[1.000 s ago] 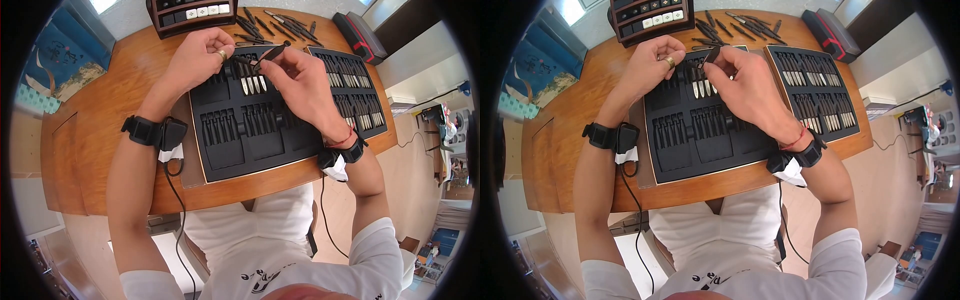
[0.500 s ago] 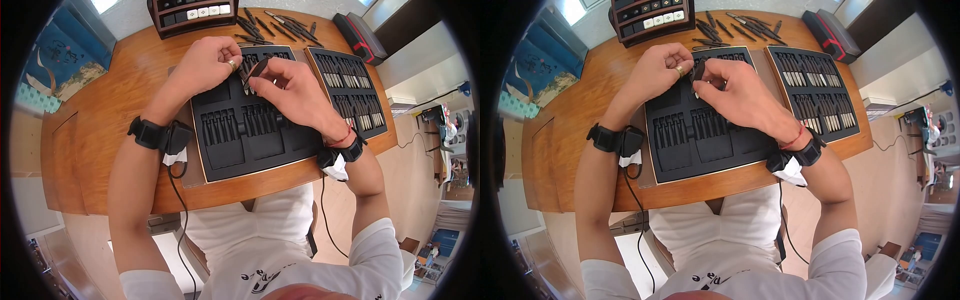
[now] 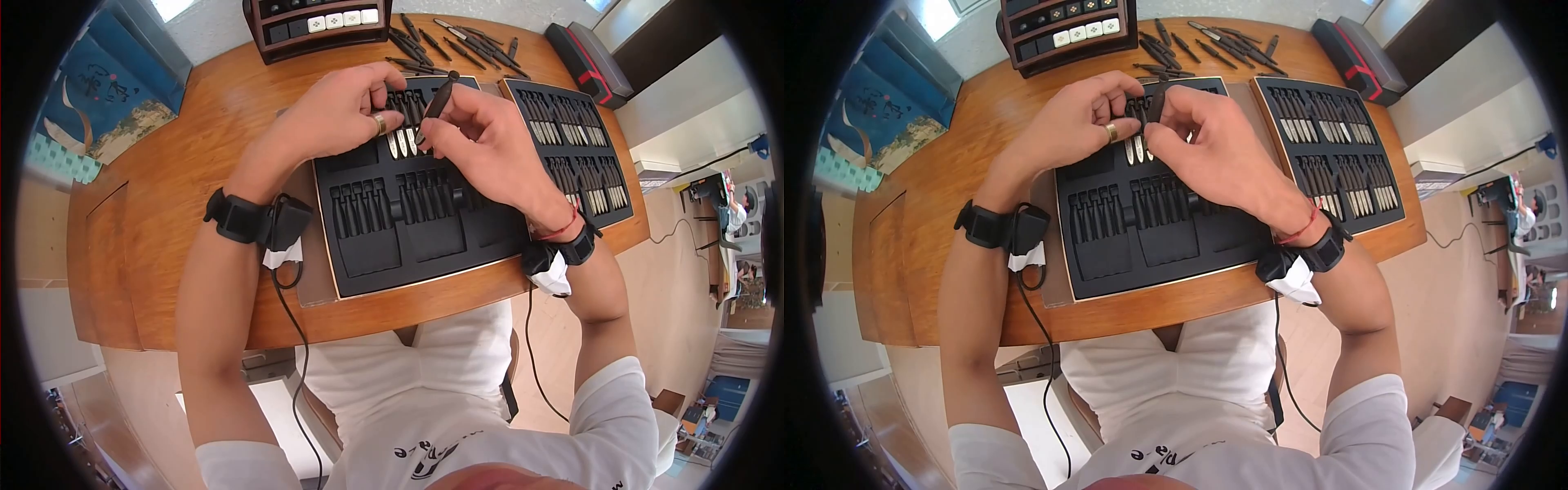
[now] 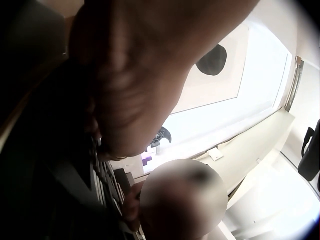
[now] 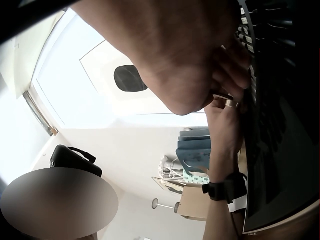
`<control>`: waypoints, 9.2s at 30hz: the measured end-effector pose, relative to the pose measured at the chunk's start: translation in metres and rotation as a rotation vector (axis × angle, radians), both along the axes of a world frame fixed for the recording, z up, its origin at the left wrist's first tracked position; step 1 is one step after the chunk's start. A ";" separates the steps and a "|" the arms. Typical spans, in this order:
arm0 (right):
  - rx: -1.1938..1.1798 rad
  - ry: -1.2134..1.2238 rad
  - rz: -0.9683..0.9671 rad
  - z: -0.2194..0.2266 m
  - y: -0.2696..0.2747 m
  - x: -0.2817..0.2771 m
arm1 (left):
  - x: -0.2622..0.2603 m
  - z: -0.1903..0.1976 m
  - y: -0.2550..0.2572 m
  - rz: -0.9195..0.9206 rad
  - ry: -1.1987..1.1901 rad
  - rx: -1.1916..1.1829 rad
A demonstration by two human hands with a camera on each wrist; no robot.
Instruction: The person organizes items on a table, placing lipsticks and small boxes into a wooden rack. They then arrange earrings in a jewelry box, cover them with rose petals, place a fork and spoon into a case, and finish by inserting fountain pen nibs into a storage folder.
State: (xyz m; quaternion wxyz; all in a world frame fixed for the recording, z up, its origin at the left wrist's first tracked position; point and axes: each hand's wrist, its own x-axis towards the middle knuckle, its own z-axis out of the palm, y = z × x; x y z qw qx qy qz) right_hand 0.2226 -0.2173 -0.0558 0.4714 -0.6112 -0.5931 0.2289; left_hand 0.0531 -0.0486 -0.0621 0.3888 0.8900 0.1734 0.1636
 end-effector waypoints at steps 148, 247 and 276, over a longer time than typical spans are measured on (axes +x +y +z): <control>-0.248 -1.011 -0.293 -0.032 0.145 0.134 | -0.022 0.039 0.016 -0.040 0.431 -0.317; -0.374 -0.803 0.017 0.016 0.110 0.165 | -0.020 0.027 0.020 -0.038 0.391 -0.298; -0.283 -1.138 0.233 0.011 0.172 0.169 | -0.020 0.024 0.022 -0.036 0.393 -0.321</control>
